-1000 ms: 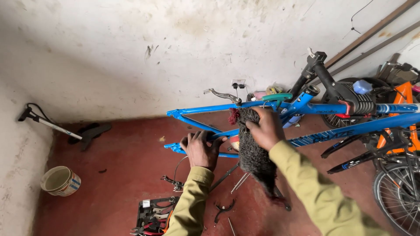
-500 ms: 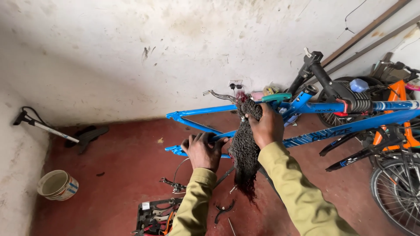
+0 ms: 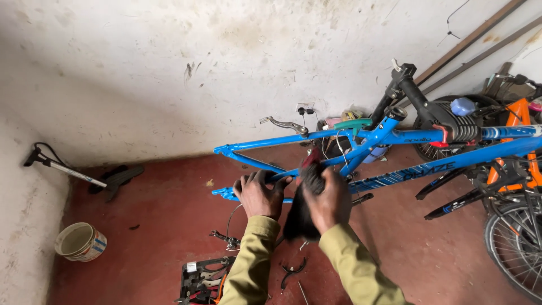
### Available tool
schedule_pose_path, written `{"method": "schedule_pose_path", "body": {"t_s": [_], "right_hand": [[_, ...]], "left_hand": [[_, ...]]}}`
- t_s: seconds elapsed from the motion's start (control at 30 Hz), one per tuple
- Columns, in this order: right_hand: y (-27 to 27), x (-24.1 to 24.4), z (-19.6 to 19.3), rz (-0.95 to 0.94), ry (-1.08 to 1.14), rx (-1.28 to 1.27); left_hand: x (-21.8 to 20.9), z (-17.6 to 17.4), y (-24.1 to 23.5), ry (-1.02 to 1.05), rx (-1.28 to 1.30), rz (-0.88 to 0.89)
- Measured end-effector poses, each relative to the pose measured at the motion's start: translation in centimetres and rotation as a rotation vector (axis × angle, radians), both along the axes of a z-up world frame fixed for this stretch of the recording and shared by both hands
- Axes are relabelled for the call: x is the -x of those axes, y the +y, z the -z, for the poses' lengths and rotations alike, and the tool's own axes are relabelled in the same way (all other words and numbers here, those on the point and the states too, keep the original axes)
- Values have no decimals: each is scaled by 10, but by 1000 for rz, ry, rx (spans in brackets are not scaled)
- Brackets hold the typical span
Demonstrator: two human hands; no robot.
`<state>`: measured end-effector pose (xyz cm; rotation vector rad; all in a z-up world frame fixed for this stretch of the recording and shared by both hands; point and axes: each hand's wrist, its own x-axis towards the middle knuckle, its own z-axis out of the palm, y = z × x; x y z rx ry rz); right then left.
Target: The person uses a T-handle hex wrench to tighten a bolt on the blue bicycle frame. Afterward, they wipe the frame and the wrench with a dark cloth.
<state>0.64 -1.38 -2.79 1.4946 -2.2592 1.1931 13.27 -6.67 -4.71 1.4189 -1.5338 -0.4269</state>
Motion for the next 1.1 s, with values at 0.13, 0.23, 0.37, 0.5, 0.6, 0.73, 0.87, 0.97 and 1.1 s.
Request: {"method": "schedule_pose_path", "body": {"t_s": [0.13,0.23,0.37,0.5,0.6,0.73,0.87,0.97,1.1], "right_hand": [[32,-13,33,-84,-472,-466],[38,-19,16,-91,-738,-485],[46,-23,-19,-358,-1220,-177],[48,-13,-37,-368,-1484,-131],[56,-11,-43,-501,-1474,-261],[54,9,-29,-409,-1223,-136],[51,9,-36,-520,-842,-3],[26,-4,-64,-369,-646,75],[-19,15,-53,-280,-330,177]], "left_hand": [[3,-10,27,24,180,-83],[5,-2,50,101,122,-27],[2,-9,67,787,-713,456],[6,25,59,1256,-628,600],[-2,39,58,1078,-504,528],[-18,3,63,1043,-498,426],[-34,-36,65,500,-274,161],[-28,-28,33,29,178,-336],[3,-19,8,-223,499,-121]]}}
